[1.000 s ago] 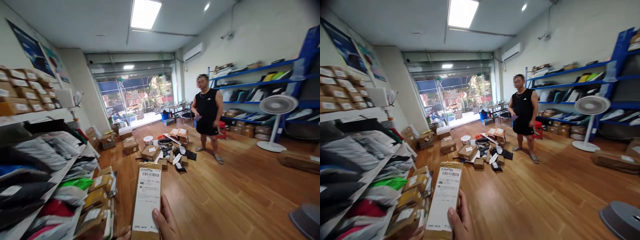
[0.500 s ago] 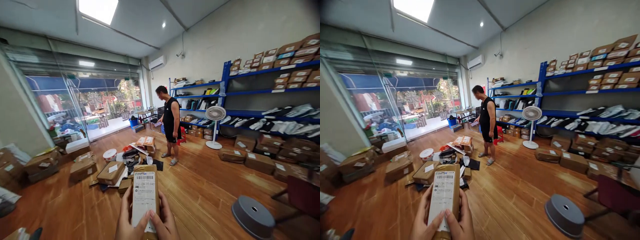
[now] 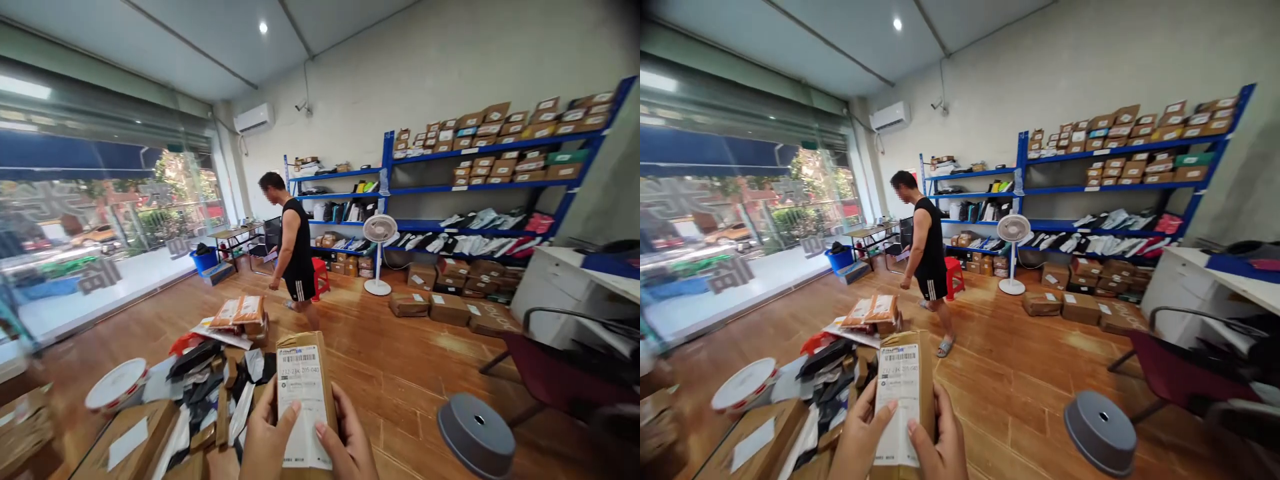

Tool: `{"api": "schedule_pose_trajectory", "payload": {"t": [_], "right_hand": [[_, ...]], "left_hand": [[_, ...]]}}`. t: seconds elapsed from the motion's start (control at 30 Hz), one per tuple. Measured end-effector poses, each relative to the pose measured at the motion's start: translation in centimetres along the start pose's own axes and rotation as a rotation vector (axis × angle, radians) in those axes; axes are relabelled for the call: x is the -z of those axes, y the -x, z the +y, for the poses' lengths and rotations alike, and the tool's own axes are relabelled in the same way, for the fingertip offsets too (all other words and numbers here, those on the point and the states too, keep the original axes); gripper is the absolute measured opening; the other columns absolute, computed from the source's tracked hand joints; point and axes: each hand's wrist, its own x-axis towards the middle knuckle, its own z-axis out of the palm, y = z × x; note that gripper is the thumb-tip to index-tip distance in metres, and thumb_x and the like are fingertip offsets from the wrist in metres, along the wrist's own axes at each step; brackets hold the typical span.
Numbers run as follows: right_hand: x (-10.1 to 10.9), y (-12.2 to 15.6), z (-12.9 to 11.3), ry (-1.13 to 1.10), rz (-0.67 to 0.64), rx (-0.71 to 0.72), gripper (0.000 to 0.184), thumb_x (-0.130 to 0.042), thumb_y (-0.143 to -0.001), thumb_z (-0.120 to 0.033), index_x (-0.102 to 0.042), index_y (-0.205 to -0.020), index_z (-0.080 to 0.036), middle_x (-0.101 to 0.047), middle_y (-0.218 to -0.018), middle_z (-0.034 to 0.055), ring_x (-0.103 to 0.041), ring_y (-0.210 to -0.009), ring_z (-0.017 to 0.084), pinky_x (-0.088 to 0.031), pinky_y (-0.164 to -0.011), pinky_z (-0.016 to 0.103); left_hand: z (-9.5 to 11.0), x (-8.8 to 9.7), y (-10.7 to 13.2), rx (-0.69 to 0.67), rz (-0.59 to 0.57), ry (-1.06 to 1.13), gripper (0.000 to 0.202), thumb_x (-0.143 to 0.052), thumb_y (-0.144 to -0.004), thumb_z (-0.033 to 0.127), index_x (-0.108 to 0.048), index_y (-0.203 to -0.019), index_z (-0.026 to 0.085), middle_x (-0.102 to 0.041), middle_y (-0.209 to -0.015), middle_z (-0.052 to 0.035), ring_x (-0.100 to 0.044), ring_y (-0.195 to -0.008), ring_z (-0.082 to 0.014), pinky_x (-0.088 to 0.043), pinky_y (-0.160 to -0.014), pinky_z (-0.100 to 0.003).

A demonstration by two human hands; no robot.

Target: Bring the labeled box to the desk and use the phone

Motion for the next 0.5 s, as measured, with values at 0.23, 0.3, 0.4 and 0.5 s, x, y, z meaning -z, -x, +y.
{"api": "schedule_pose_trajectory", "payload": {"t": [0.23, 0.3, 0.4, 0.5], "right_hand": [[1.2, -11.5, 0.4, -0.003, 0.258, -0.048, 0.068, -0.071, -0.068, -0.058, -0.052, -0.121, -0.019, -0.065, -0.121, 0.0143, -0.063, -0.107, 0.029, -0.053, -0.089, 0.039], [2.6, -15.2, 1.3, -0.014, 0.308, -0.045, 0.068, -0.072, -0.066, -0.058, -0.052, -0.119, -0.02, -0.065, -0.121, 0.0136, -0.062, -0.108, 0.029, -0.052, -0.092, 0.04], [5.1, -21.7, 3.3, -0.026, 0.347, -0.054, 0.068, -0.074, -0.064, -0.06, -0.053, -0.116, -0.021, -0.067, -0.117, 0.0127, -0.063, -0.105, 0.03, -0.053, -0.089, 0.04], [7.7, -29.3, 6.0, -0.046, 0.299, -0.099, 0.067, -0.077, -0.059, -0.06, -0.055, -0.109, -0.021, -0.071, -0.103, 0.0117, -0.067, -0.093, 0.031, -0.056, -0.075, 0.04]], "left_hand": [[-1.5, -5.7, -14.3, 0.183, -0.344, 0.09, 0.074, -0.077, -0.062, 0.056, -0.055, -0.119, 0.014, -0.067, -0.118, -0.016, -0.064, -0.107, -0.0298, -0.055, -0.089, -0.036], [-2.2, -8.1, -18.1, 0.167, -0.407, 0.044, 0.071, -0.076, -0.064, 0.057, -0.056, -0.115, 0.013, -0.067, -0.117, -0.0166, -0.065, -0.105, -0.029, -0.054, -0.088, -0.036], [-3.5, -11.7, -24.3, 0.143, -0.453, -0.005, 0.068, -0.076, -0.064, 0.056, -0.056, -0.112, 0.012, -0.068, -0.114, -0.0166, -0.065, -0.103, -0.0276, -0.053, -0.089, -0.035], [-5.4, -14.7, -31.1, 0.115, -0.42, 0.021, 0.064, -0.077, -0.063, 0.054, -0.058, -0.109, 0.014, -0.069, -0.112, -0.0156, -0.066, -0.101, -0.027, -0.052, -0.089, -0.035]]}}
